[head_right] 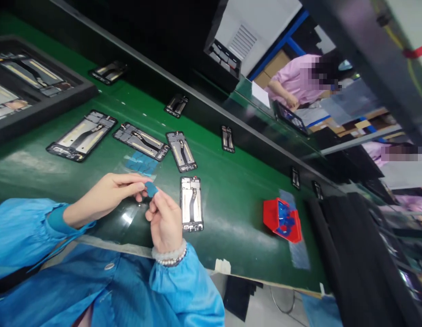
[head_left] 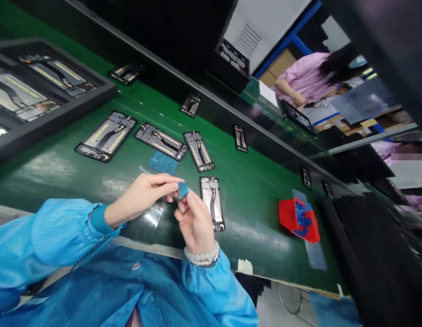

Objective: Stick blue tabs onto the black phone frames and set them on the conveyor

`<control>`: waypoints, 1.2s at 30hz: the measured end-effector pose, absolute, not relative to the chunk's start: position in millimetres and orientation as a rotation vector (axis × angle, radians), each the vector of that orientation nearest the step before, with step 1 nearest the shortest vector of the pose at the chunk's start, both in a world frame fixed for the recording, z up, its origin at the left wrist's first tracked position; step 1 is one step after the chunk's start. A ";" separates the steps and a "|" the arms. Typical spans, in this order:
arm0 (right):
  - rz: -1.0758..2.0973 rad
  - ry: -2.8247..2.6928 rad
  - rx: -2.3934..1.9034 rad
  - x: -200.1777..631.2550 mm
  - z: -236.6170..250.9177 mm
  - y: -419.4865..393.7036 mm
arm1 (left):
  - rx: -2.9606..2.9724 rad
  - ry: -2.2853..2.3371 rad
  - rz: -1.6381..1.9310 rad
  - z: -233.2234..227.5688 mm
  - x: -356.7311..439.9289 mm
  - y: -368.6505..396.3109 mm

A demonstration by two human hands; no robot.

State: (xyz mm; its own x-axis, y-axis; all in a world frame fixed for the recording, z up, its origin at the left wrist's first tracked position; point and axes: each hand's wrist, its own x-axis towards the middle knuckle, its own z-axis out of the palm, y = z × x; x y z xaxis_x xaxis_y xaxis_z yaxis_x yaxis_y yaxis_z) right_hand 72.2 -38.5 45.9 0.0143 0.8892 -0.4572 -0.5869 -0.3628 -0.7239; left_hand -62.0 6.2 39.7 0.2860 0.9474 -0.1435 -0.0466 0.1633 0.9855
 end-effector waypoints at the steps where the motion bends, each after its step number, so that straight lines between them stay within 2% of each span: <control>1: 1.620 -0.367 -1.084 69.6 43.9 -42.8 | 1.139 1.016 0.919 38.2 -58.9 4.9; 6: 1.451 -0.506 -1.150 71.7 30.8 -57.7 | 1.279 1.065 0.876 36.6 -53.1 1.6; 8: 1.151 -0.739 -1.331 87.7 26.0 -59.9 | 1.441 1.058 0.864 36.3 -54.1 3.0; 11: 0.527 -1.137 -1.717 124.1 20.2 -59.6 | 1.519 1.062 0.812 30.4 -55.4 9.1; 14: 0.251 -1.406 -2.032 146.2 12.3 -61.5 | 1.372 1.091 0.555 19.1 -49.8 14.5; 16: 0.253 -1.466 -2.080 142.0 6.6 -67.9 | 1.229 1.063 0.476 12.5 -42.1 14.9; 22: 0.529 -1.288 -1.708 109.4 9.9 -85.5 | 1.439 1.033 0.820 14.1 -32.7 11.4; 28: 0.878 -0.881 -1.488 117.5 21.3 -49.3 | 1.437 0.988 0.737 12.0 -37.9 7.5; 36: 0.818 -0.809 -1.510 94.9 11.9 -34.0 | 1.275 0.880 0.666 13.4 -35.8 6.5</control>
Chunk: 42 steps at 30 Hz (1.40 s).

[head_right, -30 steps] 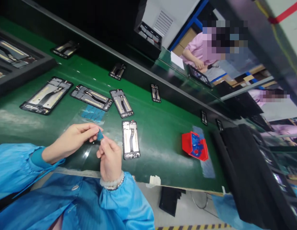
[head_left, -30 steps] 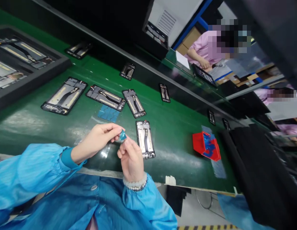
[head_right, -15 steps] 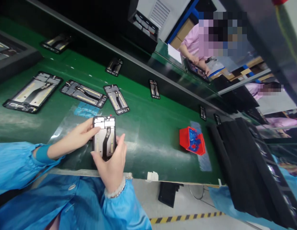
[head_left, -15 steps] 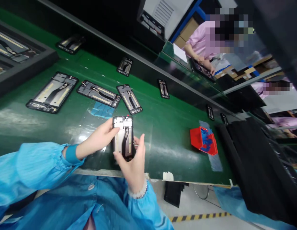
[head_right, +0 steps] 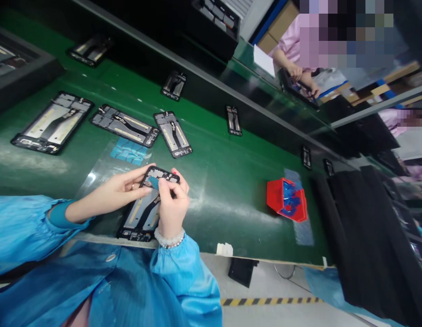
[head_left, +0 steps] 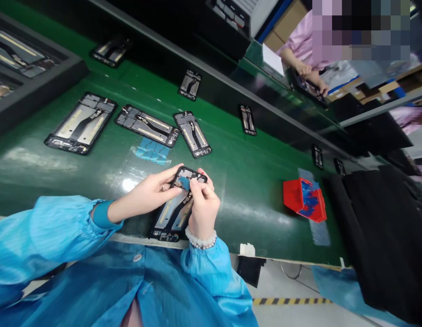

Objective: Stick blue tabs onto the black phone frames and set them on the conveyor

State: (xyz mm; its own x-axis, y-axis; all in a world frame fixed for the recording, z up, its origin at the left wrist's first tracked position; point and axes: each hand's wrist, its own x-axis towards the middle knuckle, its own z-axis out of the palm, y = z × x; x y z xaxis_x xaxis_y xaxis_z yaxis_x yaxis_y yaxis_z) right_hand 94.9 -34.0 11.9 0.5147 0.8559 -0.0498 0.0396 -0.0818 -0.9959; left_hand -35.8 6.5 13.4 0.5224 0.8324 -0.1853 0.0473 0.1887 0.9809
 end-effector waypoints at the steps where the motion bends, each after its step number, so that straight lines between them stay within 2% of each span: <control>1: 0.812 -0.811 -1.519 94.5 12.0 -34.0 | 1.277 0.879 0.665 14.4 -36.3 6.7; 20: 0.798 -0.900 -1.539 96.1 17.9 -29.5 | 1.371 0.976 0.706 19.2 -39.6 4.7; 42: 0.543 -1.158 -1.590 93.0 21.7 -35.1 | 1.647 1.176 0.718 29.3 -33.7 0.7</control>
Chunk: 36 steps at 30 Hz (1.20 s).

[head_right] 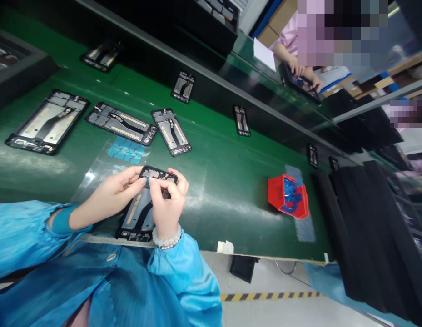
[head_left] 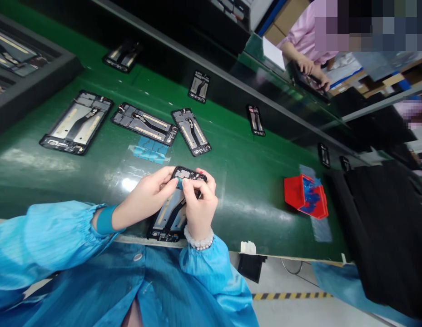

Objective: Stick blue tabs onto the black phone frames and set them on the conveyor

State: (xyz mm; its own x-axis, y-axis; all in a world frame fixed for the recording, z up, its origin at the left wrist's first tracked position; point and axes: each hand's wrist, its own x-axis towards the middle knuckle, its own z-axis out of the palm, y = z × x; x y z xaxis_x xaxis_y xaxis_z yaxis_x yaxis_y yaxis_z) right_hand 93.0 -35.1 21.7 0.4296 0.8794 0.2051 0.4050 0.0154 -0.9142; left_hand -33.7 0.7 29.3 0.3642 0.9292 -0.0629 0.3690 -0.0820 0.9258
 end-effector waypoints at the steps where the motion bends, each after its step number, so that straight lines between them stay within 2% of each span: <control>1: 0.523 -1.170 -1.587 92.8 21.6 -35.4 | 1.643 1.173 0.723 29.4 -33.3 0.4; 15: 0.247 -1.321 -1.597 84.9 23.1 -39.7 | 1.521 1.094 0.841 22.7 -32.0 -6.9; 21: 0.222 -1.334 -1.677 90.8 25.3 -40.4 | 1.588 1.175 0.854 26.0 -33.0 -13.4; 23: 0.364 -1.260 -1.699 96.1 27.9 -39.5 | 1.651 1.214 0.833 28.6 -32.8 -14.3; 26: 0.821 -1.157 -1.603 98.6 33.1 -40.1 | 1.788 1.282 0.786 31.5 -32.8 -13.6; 28: 1.004 -1.061 -1.532 96.0 35.4 -41.1 | 1.851 1.328 0.788 32.0 -33.1 -12.3; 36: 1.191 -0.973 -1.452 101.0 35.5 -37.1 | 1.940 1.314 0.814 33.5 -33.6 -8.5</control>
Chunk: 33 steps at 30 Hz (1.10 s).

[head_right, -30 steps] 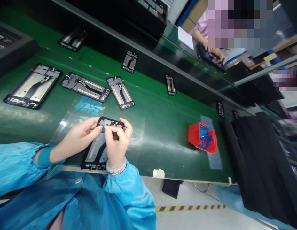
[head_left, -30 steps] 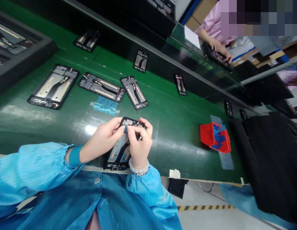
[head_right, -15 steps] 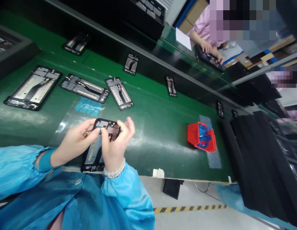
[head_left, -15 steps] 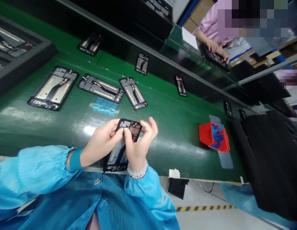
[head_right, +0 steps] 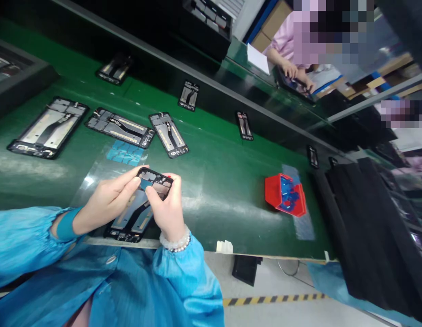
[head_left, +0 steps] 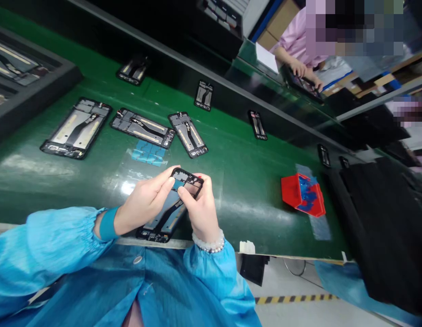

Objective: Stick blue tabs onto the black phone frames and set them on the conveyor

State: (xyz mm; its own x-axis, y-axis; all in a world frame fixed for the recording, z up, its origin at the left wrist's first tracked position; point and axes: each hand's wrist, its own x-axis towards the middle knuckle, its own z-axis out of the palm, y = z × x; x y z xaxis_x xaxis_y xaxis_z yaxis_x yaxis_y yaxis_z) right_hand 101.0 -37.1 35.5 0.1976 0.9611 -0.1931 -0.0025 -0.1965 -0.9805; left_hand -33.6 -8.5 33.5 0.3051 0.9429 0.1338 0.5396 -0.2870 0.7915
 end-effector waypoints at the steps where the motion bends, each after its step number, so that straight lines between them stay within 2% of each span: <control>1: 1.201 -1.007 -1.451 103.2 36.8 -36.2 | 1.938 1.321 0.806 33.7 -33.7 -8.0; 9: 1.029 -1.302 -1.560 111.8 45.0 -28.3 | 2.016 1.232 0.782 36.1 -38.1 -6.3; 14: 1.071 -1.224 -1.486 109.4 37.0 -30.7 | 2.002 1.266 0.872 34.4 -37.8 -6.9; 18: 0.963 -1.189 -1.537 104.0 26.6 -33.9 | 1.873 1.290 0.846 30.5 -37.7 -3.1; 20: 0.764 -1.302 -1.552 103.8 24.4 -34.8 | 1.748 1.228 0.794 30.3 -38.6 0.8; 25: -0.033 -1.618 -1.541 107.8 31.4 -37.2 | 1.453 0.935 0.705 29.3 -39.1 6.3; 33: -0.345 -2.079 -1.476 108.4 45.2 -33.3 | 1.456 0.917 0.659 18.9 -38.5 0.9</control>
